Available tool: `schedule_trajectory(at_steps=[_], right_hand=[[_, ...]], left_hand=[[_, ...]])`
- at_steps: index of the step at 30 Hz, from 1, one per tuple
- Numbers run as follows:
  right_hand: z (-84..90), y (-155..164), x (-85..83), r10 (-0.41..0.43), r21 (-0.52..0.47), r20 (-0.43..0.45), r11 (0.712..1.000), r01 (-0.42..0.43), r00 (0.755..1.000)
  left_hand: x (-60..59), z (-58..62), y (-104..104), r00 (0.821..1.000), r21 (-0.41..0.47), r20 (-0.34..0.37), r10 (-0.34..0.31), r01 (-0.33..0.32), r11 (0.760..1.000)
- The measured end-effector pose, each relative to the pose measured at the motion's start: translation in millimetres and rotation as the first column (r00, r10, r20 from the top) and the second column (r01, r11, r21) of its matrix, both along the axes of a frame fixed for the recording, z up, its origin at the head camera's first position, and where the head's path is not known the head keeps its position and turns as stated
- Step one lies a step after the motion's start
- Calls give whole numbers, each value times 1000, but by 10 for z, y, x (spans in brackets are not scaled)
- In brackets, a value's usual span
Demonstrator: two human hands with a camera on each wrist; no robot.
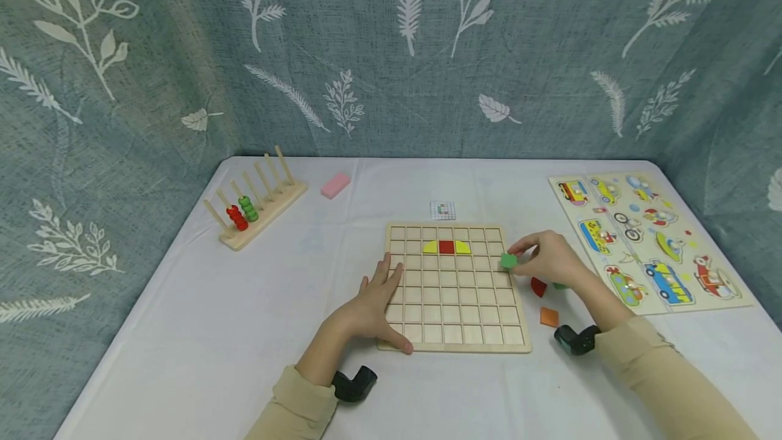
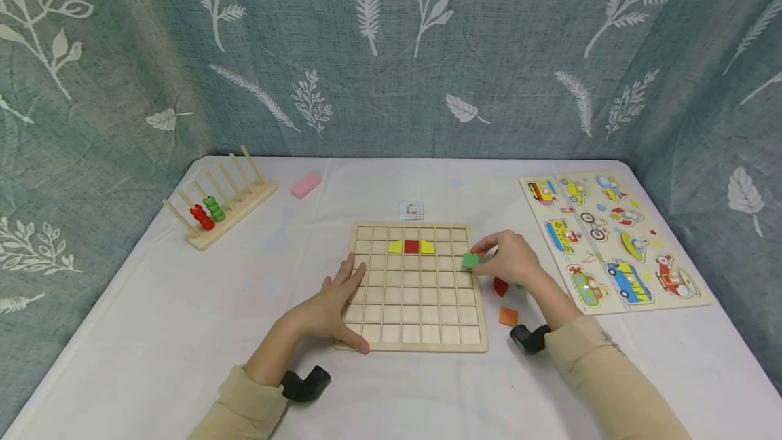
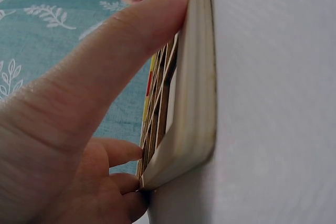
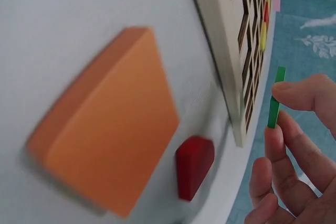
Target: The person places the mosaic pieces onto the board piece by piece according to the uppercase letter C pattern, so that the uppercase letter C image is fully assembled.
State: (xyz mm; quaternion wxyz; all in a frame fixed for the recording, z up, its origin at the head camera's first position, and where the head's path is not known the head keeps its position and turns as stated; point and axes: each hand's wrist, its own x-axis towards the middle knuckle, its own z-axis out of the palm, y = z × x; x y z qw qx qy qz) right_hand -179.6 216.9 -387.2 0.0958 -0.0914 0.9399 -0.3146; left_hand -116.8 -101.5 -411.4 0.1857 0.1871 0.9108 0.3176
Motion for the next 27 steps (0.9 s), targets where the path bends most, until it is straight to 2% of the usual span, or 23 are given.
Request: schedule_trajectory(at_steps=[15, 27], right_hand=[[5, -267, -31, 37, -69, 4, 997, -37, 999], [28, -477, -72, 90, -76, -9, 993, -91, 996]], left_hand=[[-6, -14, 4, 1000, -6, -2, -3, 3, 1000], [-4, -10, 5, 1000, -6, -5, 1, -1, 1000]])
